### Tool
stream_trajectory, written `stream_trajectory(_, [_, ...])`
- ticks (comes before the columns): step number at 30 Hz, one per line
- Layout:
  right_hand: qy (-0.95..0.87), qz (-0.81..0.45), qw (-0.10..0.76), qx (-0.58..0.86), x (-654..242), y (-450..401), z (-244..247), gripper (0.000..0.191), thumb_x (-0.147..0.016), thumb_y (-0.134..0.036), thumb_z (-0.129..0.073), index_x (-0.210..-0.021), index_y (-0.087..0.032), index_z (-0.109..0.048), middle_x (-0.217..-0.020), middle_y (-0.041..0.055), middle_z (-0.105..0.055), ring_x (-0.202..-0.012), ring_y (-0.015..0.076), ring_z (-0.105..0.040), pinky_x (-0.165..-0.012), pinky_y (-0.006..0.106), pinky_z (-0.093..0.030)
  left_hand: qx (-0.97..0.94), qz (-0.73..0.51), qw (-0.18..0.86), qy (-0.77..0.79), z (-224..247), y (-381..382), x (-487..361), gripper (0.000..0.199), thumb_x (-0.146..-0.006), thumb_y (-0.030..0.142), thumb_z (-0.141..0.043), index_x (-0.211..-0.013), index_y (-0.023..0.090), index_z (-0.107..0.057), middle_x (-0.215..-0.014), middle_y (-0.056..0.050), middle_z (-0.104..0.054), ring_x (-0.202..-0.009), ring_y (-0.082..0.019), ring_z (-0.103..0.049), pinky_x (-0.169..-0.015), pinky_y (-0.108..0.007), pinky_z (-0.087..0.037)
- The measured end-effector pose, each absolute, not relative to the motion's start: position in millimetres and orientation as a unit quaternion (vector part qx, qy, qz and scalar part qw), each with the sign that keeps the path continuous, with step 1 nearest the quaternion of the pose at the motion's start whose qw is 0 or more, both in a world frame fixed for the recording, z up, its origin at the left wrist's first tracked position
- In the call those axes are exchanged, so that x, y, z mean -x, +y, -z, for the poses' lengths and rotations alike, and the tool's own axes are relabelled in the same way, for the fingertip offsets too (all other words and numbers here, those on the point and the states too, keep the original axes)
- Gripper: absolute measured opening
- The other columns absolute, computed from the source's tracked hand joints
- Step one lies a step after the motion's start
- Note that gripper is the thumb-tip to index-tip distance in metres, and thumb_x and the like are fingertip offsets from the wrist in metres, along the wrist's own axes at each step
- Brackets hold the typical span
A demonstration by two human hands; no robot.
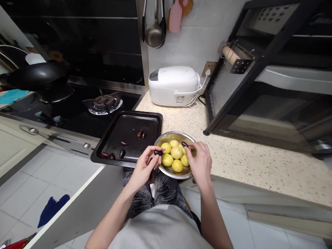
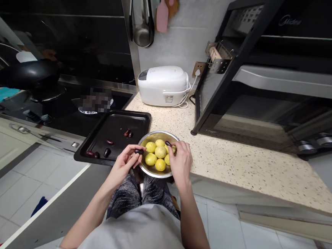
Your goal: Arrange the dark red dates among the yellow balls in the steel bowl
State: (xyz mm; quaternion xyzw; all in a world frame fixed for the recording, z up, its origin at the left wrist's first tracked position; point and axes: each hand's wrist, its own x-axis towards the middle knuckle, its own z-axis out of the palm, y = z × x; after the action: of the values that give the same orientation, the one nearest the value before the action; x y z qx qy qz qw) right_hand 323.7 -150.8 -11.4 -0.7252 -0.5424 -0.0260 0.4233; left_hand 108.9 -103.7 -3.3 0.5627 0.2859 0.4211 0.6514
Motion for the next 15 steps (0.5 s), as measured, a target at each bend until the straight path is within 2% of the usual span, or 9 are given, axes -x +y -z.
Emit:
stream_trajectory(5, [-0.545, 0.050, 0.369, 0.751, -320.3, -139.0, 13.9, 0.020, -0.101, -0.032, -0.056, -0.089, -0.022, -0.068, -0.095, 0.0099, -0.070, -0.097, 0.0295, -0.059, -0.081, 0.041, -0.047, -0.583, -0.420, 0.635, 0.285, -2.7, -105.8, -107.3, 0.031, -0.096, 0.042, -0.071, -0.116, 0.019, -0.064, -0.117, -0.009, -0.071, -0.078, -0.011, -0.057, -0.070, -0.022, -0.046])
stream_trajectory(15, [-0.576, 0.024, 0.379, 0.724, -321.2, -133.3, 15.6, 0.025, -0.103, -0.033, -0.054, -0.085, -0.022, -0.066, -0.092, 0.0090, -0.070, -0.093, 0.0283, -0.060, -0.082, 0.041, -0.048, -0.624, -0.405, 0.602, 0.292, -2.9, -105.2, -106.0, 0.027, -0.099, 0.038, -0.068, -0.116, 0.018, -0.065, -0.118, -0.011, -0.073, -0.089, -0.016, -0.065, -0.079, -0.026, -0.051])
